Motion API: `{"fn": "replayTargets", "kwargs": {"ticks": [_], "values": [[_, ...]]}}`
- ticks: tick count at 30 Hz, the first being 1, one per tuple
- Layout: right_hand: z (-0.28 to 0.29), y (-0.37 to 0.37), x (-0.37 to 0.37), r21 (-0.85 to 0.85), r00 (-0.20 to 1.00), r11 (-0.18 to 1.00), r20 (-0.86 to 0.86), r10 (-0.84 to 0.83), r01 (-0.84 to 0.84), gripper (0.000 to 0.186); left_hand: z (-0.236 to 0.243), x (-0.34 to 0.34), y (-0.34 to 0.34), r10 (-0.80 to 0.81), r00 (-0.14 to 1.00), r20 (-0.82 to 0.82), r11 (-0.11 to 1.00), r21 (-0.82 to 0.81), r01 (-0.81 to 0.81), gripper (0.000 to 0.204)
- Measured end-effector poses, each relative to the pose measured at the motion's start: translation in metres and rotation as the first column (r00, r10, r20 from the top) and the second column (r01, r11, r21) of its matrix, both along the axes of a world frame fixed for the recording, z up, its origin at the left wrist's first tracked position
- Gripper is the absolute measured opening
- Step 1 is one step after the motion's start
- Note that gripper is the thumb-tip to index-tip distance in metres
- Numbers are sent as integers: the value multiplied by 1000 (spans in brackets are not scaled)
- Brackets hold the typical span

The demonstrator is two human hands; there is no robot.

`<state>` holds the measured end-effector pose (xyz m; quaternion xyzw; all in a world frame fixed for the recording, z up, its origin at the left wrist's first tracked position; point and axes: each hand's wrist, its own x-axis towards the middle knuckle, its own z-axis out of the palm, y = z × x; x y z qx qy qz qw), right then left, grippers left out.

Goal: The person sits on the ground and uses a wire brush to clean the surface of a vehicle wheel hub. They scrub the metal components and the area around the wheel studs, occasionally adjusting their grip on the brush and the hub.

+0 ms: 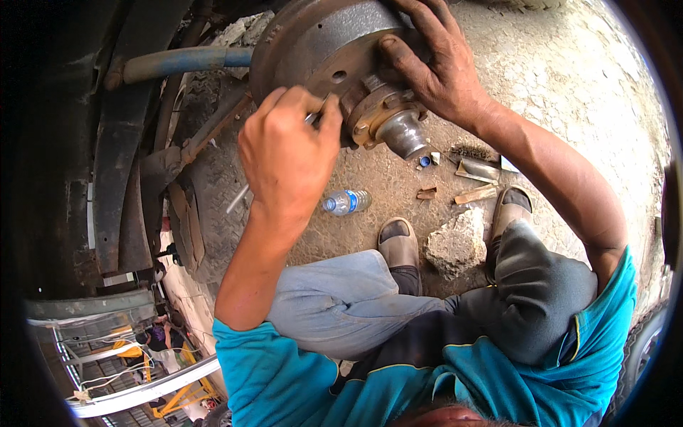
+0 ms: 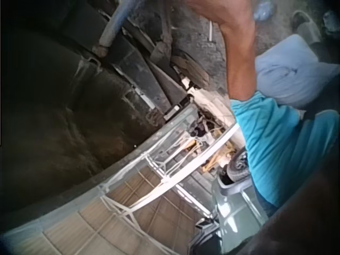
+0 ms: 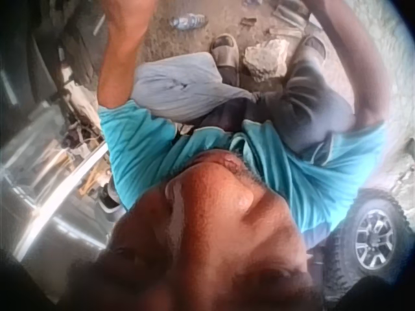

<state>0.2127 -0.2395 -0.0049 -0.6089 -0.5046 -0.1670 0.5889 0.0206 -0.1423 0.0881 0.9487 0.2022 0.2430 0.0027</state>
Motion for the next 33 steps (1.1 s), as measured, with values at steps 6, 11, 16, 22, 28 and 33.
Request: {"fn": "replayTargets", "kwargs": {"ticks": [6,11,16,22,28,33], "values": [[-5,-1,2,5,999,999,12,-46,46,58,-4,6,1,-45,999,19,997,63,44,19],[-5,2,-1,11,999,999,13,-40,40,58,0,19,-9,2,1000,-18,996,90,0,18],[-2,-1,5,-10,999,999,-6,37,-37,60,14,-8,20,-37,945,325,950,-283,134,7],[-5,-1,0,-58,999,998,5,-36,37,53,27,-40,61,247,856,454,807,-585,78,24],[-2,-20,0,-56,998,997,-49,46,-49,55,33,-38,46,161,849,503,727,-643,242,24],[25,-65,-39,-254,918,951,306,252,-176,53,51,-60,42,41,857,514,680,-643,353,26]]}}
